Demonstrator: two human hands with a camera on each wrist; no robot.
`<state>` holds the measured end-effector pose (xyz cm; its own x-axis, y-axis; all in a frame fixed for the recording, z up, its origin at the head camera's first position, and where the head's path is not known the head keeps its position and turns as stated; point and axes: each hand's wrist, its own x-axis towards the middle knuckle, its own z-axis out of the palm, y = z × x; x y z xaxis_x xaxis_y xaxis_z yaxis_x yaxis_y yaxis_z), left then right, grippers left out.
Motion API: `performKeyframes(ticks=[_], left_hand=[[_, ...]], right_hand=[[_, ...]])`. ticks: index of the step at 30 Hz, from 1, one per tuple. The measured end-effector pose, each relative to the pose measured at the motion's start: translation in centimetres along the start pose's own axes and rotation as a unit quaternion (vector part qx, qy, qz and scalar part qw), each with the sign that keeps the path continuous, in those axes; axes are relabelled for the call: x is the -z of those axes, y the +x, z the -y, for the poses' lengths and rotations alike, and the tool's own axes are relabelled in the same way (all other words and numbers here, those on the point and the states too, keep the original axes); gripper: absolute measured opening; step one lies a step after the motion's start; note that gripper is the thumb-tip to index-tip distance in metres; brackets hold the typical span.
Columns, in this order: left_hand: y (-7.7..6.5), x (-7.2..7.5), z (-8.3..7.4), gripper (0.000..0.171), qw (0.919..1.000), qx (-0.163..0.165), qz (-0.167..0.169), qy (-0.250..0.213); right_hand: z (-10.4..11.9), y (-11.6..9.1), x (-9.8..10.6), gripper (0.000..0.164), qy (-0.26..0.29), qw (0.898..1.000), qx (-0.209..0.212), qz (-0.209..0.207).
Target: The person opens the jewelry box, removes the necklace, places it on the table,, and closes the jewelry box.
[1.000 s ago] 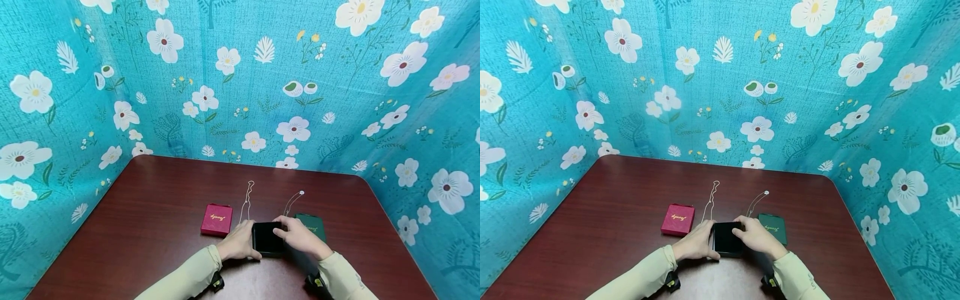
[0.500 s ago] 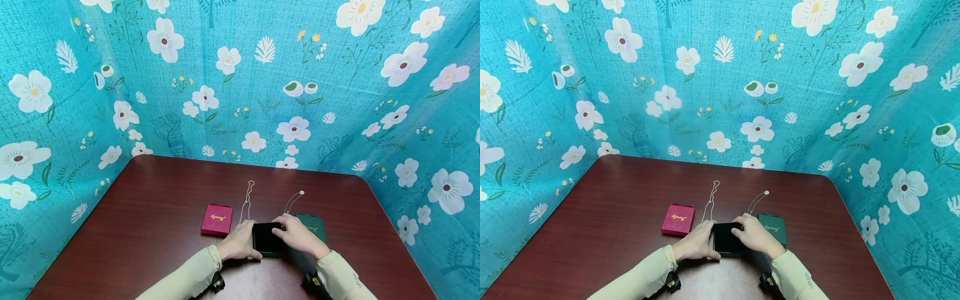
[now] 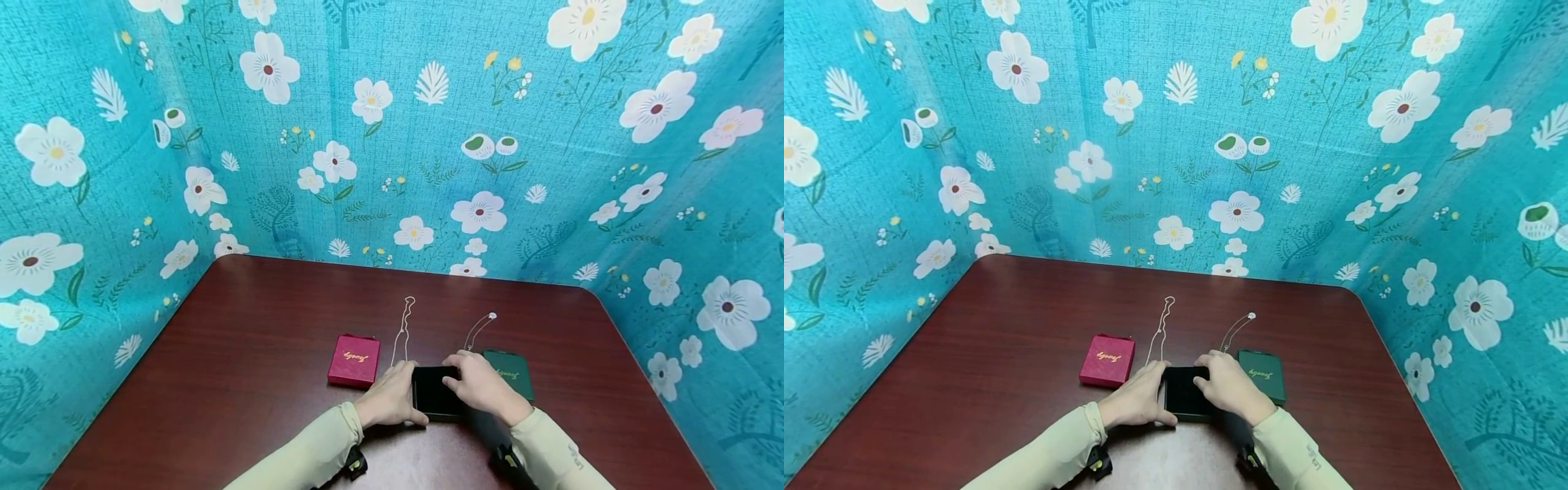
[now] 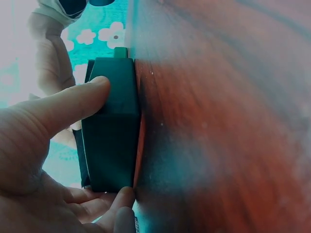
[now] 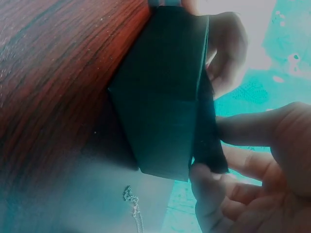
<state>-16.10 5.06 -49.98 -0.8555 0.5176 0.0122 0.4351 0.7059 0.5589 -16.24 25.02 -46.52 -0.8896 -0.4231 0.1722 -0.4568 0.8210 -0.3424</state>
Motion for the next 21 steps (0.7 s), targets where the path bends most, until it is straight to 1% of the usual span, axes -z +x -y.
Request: performKeyframes(ticks=[8, 16, 21], left_hand=[[-0.02, 0.08, -0.14, 0.092, 1.0, 0.001, -0.001, 0.004], [-0.01, 0.0, -0.1, 0.093, 1.0, 0.0, -0.006, 0.006], [0.0, -0.04, -0.08, 0.094, 1.0, 0.002, -0.001, 0.005]], right_hand=[[0.0, -0.02, -0.45, 0.017, -0.037, 0.999, 0.013, -0.008], [0.37, -0.01, -0.32, 0.015, -0.066, 0.996, 0.063, -0.019], [0.42, 0.04, -0.45, 0.014, -0.097, 0.993, 0.068, -0.014]])
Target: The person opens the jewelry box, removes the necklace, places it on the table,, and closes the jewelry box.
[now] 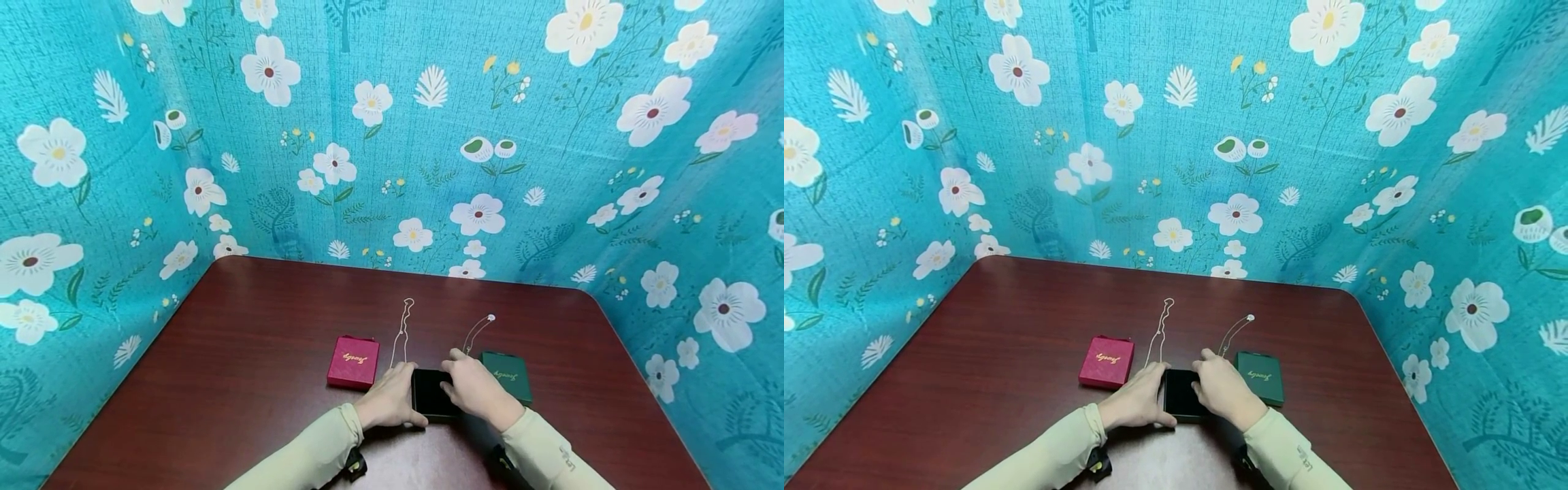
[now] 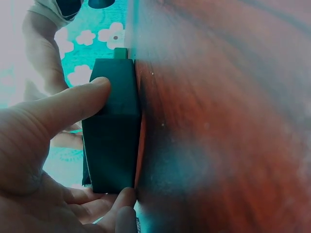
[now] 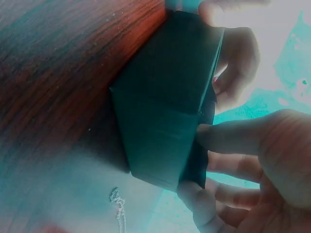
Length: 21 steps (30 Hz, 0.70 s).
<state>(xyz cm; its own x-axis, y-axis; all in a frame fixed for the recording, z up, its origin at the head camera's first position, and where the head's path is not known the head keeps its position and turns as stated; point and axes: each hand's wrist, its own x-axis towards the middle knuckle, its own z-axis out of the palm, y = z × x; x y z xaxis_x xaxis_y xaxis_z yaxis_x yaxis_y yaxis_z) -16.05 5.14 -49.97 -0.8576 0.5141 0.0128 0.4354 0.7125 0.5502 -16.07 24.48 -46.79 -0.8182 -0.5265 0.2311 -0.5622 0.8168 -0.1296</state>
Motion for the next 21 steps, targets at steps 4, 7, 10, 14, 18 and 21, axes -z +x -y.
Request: performKeyframes(ticks=[4, 7, 10, 14, 18, 21], left_hand=[[-0.01, 0.01, 0.06, 0.093, 1.0, -0.001, 0.0, 0.001], [0.01, 0.03, 0.09, 0.093, 1.0, -0.003, 0.0, 0.0], [0.02, 0.06, 0.1, 0.093, 1.0, -0.004, 0.001, 0.0], [0.01, 0.1, 0.09, 0.092, 1.0, -0.007, 0.001, 0.0], [0.04, 0.03, 0.15, 0.093, 1.0, -0.005, 0.004, 0.0], [0.09, -0.01, 0.2, 0.093, 1.0, -0.005, 0.004, 0.0]], right_hand=[[0.18, 0.04, -0.08, 0.013, -0.028, 1.0, 0.008, -0.006], [0.38, 0.13, -0.06, 0.015, -0.049, 0.999, 0.016, -0.014], [0.61, 0.25, 0.0, 0.017, -0.059, 0.998, 0.019, -0.021], [0.8, 0.32, -0.01, 0.019, -0.062, 0.998, 0.019, -0.023], [0.63, 0.26, -0.27, 0.019, -0.071, 0.997, 0.018, -0.019], [0.43, 0.26, -0.44, 0.02, -0.072, 0.997, 0.019, -0.018]])
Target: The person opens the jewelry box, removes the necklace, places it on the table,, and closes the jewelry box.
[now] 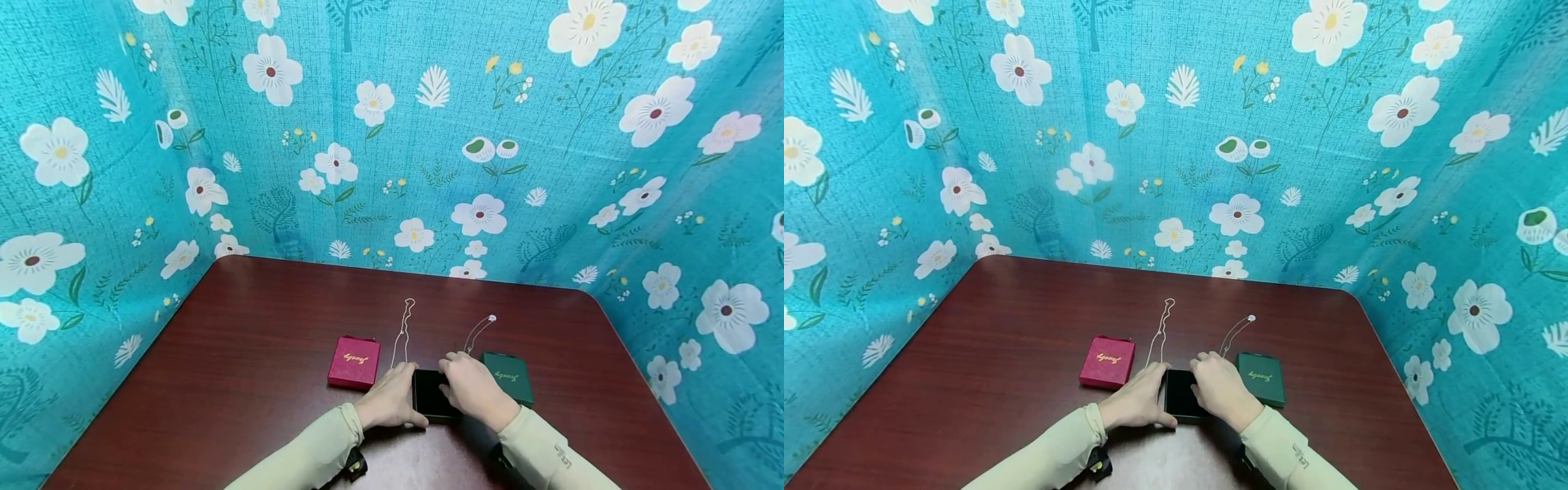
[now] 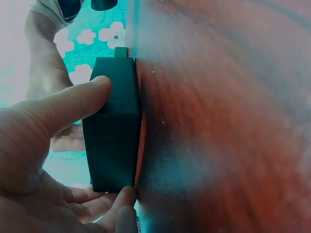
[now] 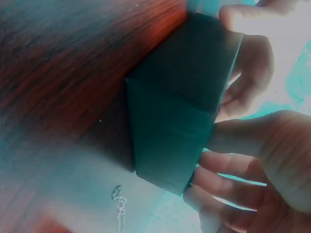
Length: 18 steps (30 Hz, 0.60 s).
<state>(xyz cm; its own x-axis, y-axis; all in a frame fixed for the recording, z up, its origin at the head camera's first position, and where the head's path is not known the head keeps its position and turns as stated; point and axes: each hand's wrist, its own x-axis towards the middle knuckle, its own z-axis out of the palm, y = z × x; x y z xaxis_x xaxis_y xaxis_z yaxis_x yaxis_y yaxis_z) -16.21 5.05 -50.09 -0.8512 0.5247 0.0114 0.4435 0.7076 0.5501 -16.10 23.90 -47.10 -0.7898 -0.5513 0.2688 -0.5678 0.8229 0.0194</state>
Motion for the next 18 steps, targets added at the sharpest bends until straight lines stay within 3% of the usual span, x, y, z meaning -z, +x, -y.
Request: performKeyframes(ticks=[9, 18], left_hand=[[0.0, 0.0, 0.1, 0.093, 1.0, -0.004, -0.004, 0.003], [0.1, -0.1, 0.2, 0.093, 1.0, 0.003, 0.004, 0.007]], right_hand=[[-0.8, -0.3, -0.5, 0.017, 0.039, 0.999, 0.033, -0.012], [-1.3, -0.7, -0.4, 0.014, 0.094, 0.989, 0.101, 0.046]])
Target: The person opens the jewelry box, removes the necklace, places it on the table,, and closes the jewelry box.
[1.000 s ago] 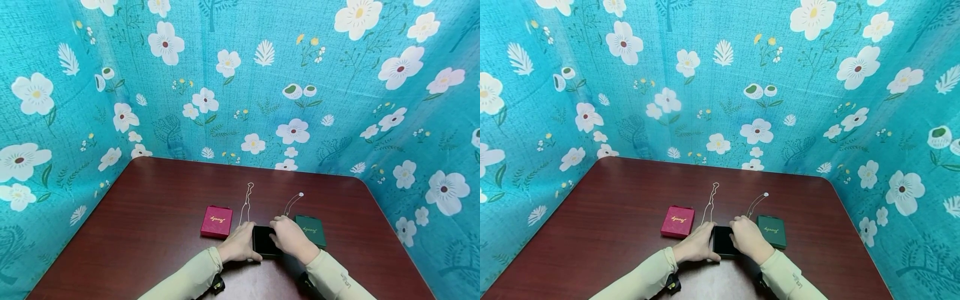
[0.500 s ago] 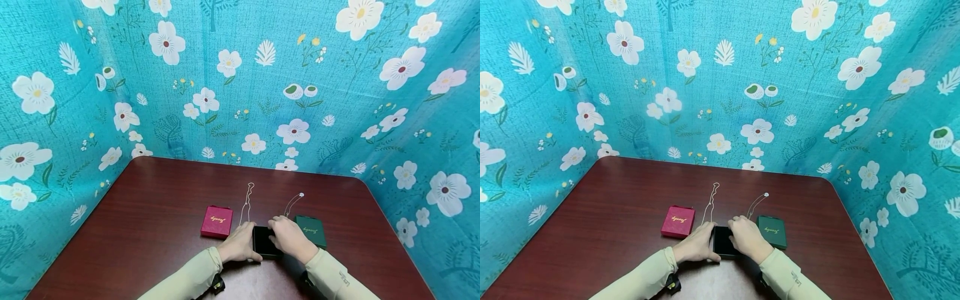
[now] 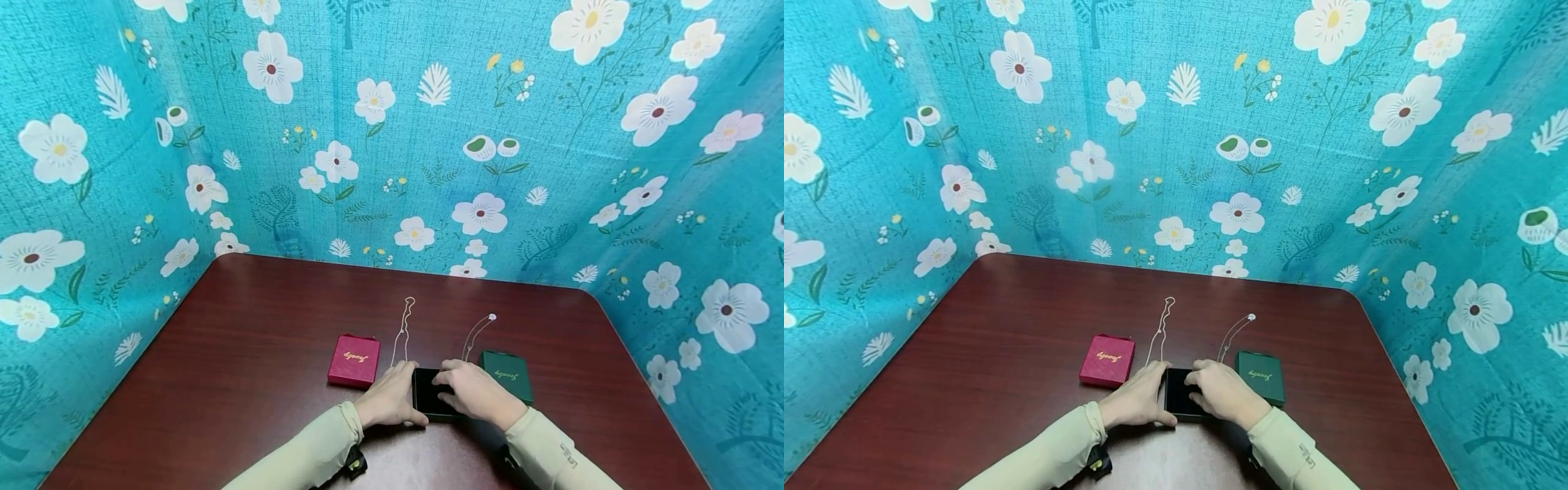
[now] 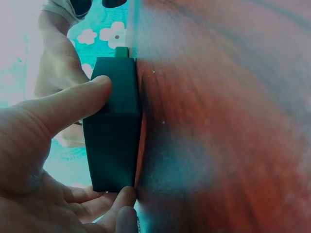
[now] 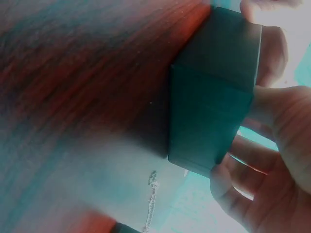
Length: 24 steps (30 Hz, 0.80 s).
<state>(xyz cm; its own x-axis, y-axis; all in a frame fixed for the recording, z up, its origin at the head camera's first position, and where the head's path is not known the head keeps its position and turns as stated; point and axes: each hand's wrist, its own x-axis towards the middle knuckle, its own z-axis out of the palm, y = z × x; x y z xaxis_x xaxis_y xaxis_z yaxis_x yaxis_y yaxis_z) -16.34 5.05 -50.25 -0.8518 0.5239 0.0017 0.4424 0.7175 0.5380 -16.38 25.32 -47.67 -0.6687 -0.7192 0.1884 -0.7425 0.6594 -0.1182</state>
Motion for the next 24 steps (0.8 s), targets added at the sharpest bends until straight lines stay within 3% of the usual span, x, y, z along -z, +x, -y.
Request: performKeyframes(ticks=[6, 12, 15, 18, 24], left_hand=[[0.1, 0.0, 0.0, 0.094, 1.0, 0.002, -0.001, 0.001], [0.0, 0.0, -0.1, 0.094, 1.0, 0.004, 0.0, -0.003], [0.0, 0.1, -0.1, 0.094, 1.0, 0.003, -0.002, -0.007], [-0.1, 0.1, -0.2, 0.094, 0.9999, 0.002, -0.006, -0.008], [-0.2, 0.2, -0.4, 0.094, 1.0, 0.005, -0.003, -0.004]], right_hand=[[0.1, -0.1, 0.0, 0.015, -0.004, 1.0, 0.006, 0.001], [0.5, 0.0, 0.1, 0.016, -0.017, 0.999, -0.014, 0.024], [0.4, 0.0, 0.7, 0.016, 0.007, 0.999, -0.017, 0.038], [-0.1, -0.3, 1.6, 0.015, 0.039, 0.999, -0.016, 0.026], [-2.0, -1.9, 3.1, 0.018, 0.045, 0.996, -0.074, 0.007]])
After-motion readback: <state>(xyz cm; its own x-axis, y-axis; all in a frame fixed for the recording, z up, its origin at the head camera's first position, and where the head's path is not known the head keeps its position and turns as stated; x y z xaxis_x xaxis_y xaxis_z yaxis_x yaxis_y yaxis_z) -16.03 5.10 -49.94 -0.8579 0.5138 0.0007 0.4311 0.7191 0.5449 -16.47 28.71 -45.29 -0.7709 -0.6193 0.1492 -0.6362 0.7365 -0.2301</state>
